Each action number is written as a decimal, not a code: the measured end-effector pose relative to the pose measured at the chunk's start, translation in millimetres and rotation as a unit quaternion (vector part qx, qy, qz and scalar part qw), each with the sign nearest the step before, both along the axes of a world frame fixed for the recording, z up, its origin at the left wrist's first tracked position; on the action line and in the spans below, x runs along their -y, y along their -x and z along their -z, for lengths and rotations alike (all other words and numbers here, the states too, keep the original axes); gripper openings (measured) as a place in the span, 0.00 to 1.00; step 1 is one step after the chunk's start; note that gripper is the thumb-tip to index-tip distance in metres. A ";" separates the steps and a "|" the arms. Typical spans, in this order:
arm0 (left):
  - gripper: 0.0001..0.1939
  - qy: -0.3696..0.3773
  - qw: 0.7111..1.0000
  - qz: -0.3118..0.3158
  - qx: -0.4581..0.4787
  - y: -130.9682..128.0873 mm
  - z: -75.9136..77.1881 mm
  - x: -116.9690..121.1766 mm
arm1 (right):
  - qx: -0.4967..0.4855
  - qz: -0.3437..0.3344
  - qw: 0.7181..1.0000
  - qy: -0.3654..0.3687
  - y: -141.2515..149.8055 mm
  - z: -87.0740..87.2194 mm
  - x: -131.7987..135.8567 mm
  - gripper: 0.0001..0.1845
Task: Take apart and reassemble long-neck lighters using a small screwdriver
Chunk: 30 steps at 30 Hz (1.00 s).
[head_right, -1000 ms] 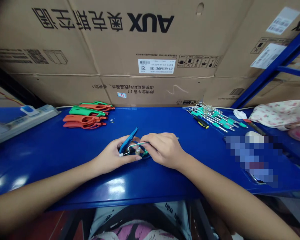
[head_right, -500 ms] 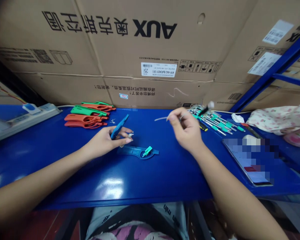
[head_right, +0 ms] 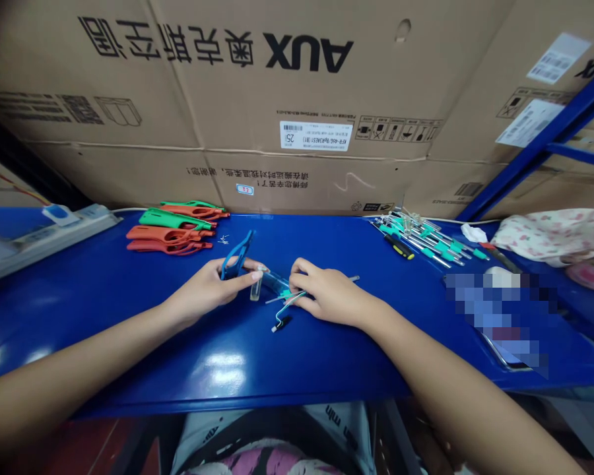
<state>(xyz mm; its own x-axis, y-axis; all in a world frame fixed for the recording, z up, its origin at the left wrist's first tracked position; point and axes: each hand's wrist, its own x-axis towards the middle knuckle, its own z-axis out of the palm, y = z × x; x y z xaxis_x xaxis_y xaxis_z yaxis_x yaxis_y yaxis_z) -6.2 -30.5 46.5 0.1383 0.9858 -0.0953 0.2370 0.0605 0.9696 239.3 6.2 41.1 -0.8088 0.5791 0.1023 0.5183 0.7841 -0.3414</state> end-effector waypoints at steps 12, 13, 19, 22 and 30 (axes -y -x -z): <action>0.17 0.007 0.998 -0.008 0.067 -10.8 7.5 5.7 | -0.144 -0.041 0.987 0.065 8.1 -7.1 16.8 0.05; 0.17 0.015 0.997 -0.011 0.077 -12.0 8.5 6.4 | -0.144 -0.037 0.987 0.063 8.5 -6.8 17.1 0.05; 0.18 -0.021 0.997 0.039 0.064 -17.1 8.6 6.4 | -0.138 -0.082 0.981 0.110 13.8 -8.1 19.9 0.05; 0.18 -0.103 0.991 0.082 -0.013 -10.3 12.6 -3.1 | -0.155 -0.058 0.980 0.113 9.8 -17.8 15.4 0.08; 0.26 -0.296 0.853 0.191 -0.385 8.2 28.8 -17.5 | -0.030 0.441 0.889 -0.116 -86.4 -45.9 -76.0 0.10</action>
<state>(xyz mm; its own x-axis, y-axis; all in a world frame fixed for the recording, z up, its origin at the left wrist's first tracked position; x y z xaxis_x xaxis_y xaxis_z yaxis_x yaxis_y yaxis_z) -14.5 -13.0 17.7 0.5821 0.7891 0.1960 0.7094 -0.6107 0.3518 325.7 82.2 87.1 -0.0393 0.9434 0.3294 0.9530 0.1345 -0.2715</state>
